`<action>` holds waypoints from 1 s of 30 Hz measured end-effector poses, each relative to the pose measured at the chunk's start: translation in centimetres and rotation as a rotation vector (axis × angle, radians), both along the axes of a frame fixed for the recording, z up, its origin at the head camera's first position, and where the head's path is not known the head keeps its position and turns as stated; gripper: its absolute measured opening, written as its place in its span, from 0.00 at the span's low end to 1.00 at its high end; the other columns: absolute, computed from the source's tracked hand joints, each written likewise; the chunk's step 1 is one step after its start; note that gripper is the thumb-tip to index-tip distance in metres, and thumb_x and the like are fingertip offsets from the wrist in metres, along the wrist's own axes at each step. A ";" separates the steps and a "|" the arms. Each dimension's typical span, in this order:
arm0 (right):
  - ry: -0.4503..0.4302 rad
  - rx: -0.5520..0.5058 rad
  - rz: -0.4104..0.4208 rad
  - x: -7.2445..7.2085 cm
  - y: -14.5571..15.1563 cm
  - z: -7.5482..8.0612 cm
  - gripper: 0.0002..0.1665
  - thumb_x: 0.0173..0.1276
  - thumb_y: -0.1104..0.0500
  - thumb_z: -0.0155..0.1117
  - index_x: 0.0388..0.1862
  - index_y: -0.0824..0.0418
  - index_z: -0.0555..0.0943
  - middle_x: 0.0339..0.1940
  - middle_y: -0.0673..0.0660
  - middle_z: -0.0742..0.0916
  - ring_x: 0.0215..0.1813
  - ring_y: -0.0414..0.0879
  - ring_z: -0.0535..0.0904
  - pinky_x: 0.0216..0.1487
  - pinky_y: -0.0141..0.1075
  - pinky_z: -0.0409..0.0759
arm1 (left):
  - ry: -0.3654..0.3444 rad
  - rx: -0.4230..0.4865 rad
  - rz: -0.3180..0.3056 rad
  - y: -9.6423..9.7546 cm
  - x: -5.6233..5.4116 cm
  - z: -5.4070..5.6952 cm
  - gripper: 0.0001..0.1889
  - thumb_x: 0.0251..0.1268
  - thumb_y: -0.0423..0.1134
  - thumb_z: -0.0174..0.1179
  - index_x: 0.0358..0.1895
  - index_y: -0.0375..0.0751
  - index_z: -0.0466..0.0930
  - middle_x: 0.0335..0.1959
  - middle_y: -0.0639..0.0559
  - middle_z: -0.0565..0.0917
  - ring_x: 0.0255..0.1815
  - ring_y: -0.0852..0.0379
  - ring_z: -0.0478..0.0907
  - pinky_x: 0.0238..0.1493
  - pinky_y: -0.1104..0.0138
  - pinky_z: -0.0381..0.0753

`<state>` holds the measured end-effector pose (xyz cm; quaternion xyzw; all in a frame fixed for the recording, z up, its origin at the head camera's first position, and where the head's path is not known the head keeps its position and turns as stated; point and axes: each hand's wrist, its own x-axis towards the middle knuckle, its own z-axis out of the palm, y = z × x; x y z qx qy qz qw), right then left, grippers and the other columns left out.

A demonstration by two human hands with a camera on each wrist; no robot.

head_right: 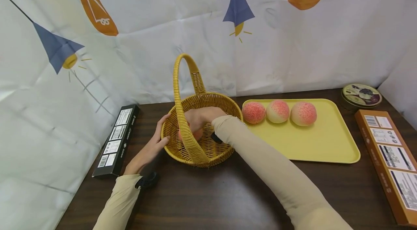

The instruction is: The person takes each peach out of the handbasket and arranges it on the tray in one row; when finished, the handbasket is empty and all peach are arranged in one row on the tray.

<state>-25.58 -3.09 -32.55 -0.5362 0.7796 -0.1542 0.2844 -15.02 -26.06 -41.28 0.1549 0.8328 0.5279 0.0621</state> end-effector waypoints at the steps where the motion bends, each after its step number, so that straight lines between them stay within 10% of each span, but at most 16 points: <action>1: 0.007 0.008 -0.006 -0.1 0.1 0.1 0.38 0.69 0.53 0.71 0.75 0.64 0.73 0.65 0.59 0.81 0.63 0.49 0.75 0.65 0.40 0.73 | 0.002 0.000 0.001 0.0 0.0 0.0 0.40 0.77 0.34 0.45 0.85 0.59 0.37 0.82 0.39 0.51 0.74 0.37 0.64 0.64 0.68 0.70; 14: 0.108 -0.298 -0.091 -0.2 0.7 -0.4 0.19 0.83 0.58 0.57 0.62 0.67 0.84 0.53 0.62 0.80 0.54 0.52 0.73 0.62 0.43 0.74 | 0.032 -0.016 -0.011 0.1 -0.1 0.3 0.41 0.77 0.33 0.45 0.85 0.58 0.36 0.84 0.43 0.48 0.79 0.41 0.58 0.65 0.74 0.64; 30: 0.168 -0.115 -0.113 -0.5 1.3 -0.5 0.28 0.70 0.53 0.70 0.66 0.62 0.80 0.62 0.60 0.83 0.63 0.55 0.77 0.66 0.45 0.74 | 0.020 -0.016 0.000 0.0 0.1 0.1 0.41 0.77 0.34 0.46 0.85 0.59 0.37 0.83 0.40 0.49 0.73 0.38 0.64 0.62 0.68 0.71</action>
